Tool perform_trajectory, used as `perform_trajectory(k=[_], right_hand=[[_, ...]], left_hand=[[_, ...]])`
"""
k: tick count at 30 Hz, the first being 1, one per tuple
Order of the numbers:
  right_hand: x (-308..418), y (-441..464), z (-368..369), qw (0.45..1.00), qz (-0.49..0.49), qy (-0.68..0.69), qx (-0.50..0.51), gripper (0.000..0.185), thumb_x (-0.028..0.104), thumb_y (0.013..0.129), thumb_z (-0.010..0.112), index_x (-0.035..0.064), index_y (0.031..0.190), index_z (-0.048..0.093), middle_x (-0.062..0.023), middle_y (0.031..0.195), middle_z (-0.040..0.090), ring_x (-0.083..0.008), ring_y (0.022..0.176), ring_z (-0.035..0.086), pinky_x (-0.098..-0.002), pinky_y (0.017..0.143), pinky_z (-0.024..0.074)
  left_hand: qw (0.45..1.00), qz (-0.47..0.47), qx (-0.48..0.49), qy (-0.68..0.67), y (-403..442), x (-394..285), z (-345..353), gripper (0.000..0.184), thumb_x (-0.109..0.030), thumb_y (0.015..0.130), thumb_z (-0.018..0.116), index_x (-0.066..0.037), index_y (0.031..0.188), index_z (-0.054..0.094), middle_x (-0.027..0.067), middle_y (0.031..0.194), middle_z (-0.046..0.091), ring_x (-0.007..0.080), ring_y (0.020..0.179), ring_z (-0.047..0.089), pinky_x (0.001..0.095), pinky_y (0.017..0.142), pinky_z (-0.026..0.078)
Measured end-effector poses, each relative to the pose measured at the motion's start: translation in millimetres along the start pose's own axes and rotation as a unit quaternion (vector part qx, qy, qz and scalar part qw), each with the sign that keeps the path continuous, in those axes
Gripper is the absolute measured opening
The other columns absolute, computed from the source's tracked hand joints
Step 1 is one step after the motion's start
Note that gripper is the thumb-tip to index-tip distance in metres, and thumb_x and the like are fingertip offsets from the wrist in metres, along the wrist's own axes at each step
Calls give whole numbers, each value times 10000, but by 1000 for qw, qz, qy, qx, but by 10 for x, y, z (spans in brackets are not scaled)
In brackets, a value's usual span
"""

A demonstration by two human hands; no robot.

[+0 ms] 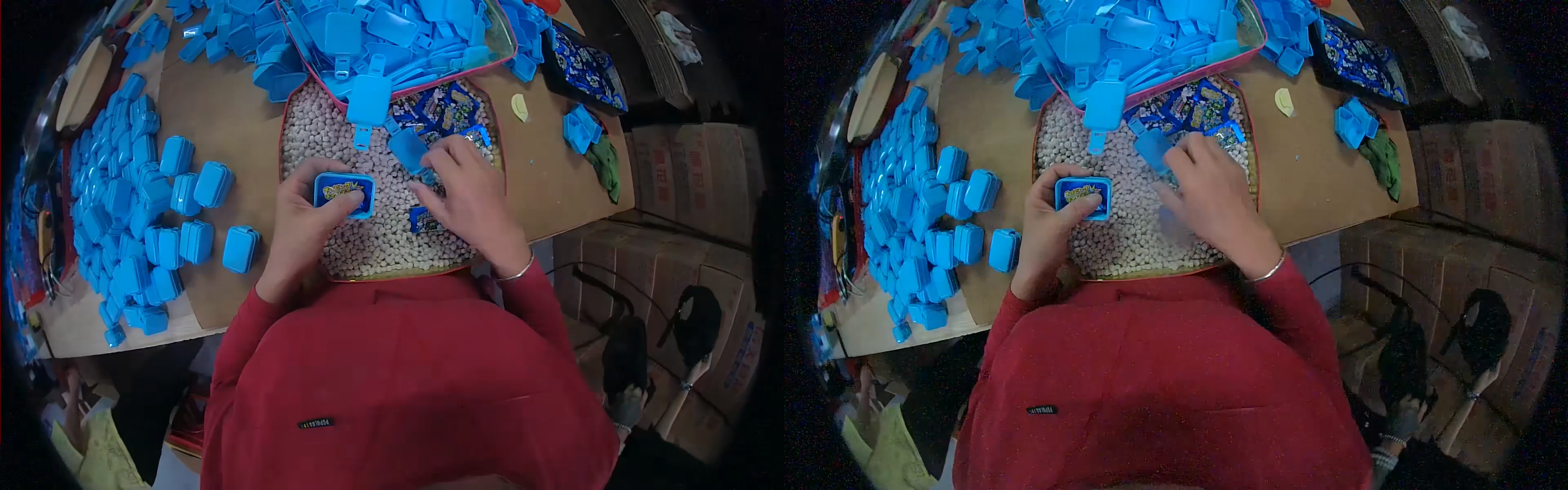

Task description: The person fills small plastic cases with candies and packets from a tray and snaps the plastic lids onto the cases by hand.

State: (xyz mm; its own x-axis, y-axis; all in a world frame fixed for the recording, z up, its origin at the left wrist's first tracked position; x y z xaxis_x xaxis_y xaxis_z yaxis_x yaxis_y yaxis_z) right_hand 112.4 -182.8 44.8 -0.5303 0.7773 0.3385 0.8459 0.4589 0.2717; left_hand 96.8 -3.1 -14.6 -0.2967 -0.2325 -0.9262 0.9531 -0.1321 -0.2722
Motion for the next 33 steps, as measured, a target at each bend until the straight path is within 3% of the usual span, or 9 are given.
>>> perform_trajectory(k=[4, 8, 11, 12, 15, 16, 23, 29, 33], right_hand=[[-80, 107, 235, 997, 61, -56, 3, 215, 126, 762, 685, 21, 882, 542, -166, 899, 534, -346, 869, 574, -445, 695, 484], [-291, 6, 36, 982, 149, 115, -7, 144, 151, 862, 615, 13, 895, 590, -160, 759, 594, -357, 701, 614, -458, 619, 465], [-515, -208, 218, 904, 249, 333, 100, 172, 176, 883, 615, 9, 923, 621, -155, 714, 585, -352, 631, 596, -453, 595, 455], [-501, -207, 215, 899, 282, 309, 128, 196, 165, 849, 658, 13, 969, 630, -158, 820, 607, -330, 738, 608, -443, 636, 468], [-384, -121, -70, 988, 141, -44, -41, 219, 119, 803, 688, 10, 981, 623, -158, 950, 603, -326, 883, 589, -433, 717, 474], [-328, -97, -106, 993, 115, -29, -25, 275, 70, 749, 701, 11, 1000, 605, -149, 1025, 578, -338, 979, 551, -433, 795, 464], [-233, -65, 97, 994, -1, 75, 73, 240, 36, 712, 685, 23, 920, 565, -126, 992, 581, -341, 936, 555, -441, 801, 463], [-28, -18, -314, 970, -22, 238, -41, 315, 50, 682, 733, 41, 965, 594, -110, 990, 617, -320, 886, 600, -417, 743, 494], [536, 19, -270, 979, -135, 152, -9, 357, 60, 688, 770, 48, 1017, 632, -97, 1062, 626, -292, 916, 619, -370, 767, 510]], left_hand=[[999, 0, 42, 16, -4, -2, 32, 419, -35, 772, 746, -63, 1145, 558, 35, 984, 643, 109, 876, 626, 253, 756, 529], [993, 13, 114, -31, -22, 9, 77, 593, -5, 752, 761, -59, 1273, 483, 44, 1099, 614, 122, 982, 613, 259, 834, 509], [991, 11, 129, -43, -17, 16, 129, 606, 20, 757, 751, -56, 1288, 470, 40, 1130, 601, 120, 1010, 604, 259, 851, 501], [990, 7, 133, -41, -13, 18, 140, 608, 27, 759, 747, -56, 1292, 467, 38, 1138, 598, 119, 1019, 600, 259, 856, 499], [986, 27, 161, -21, -6, 8, 183, 586, 37, 767, 736, -48, 1287, 480, 33, 1139, 597, 117, 1032, 592, 258, 860, 494], [987, 37, 157, -17, -16, -20, 178, 583, 36, 766, 737, -46, 1285, 484, 33, 1139, 597, 117, 1031, 593, 258, 859, 494], [987, 22, 155, -30, -30, 4, 161, 569, 38, 764, 744, -34, 1276, 506, 39, 1153, 606, 119, 1035, 596, 268, 890, 492], [990, 31, 141, -4, -44, 25, 171, 545, 21, 757, 763, -30, 1250, 536, 46, 1157, 618, 124, 1044, 597, 284, 896, 494], [988, 60, 133, 58, -56, -45, 181, 506, 12, 754, 751, -31, 1224, 570, 34, 1102, 626, 110, 1018, 589, 274, 875, 490]])
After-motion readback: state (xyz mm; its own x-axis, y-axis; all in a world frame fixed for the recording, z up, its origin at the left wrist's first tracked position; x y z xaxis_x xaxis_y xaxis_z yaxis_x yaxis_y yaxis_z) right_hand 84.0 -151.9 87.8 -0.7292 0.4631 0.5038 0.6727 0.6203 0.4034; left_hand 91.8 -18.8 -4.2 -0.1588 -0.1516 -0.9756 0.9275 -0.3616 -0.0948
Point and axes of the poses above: each hand's wrist, its own y-axis towards the middle knuckle, its own z-axis out of the palm, x = y × z, the point moved 8 cm from there along y, towards the middle knuckle
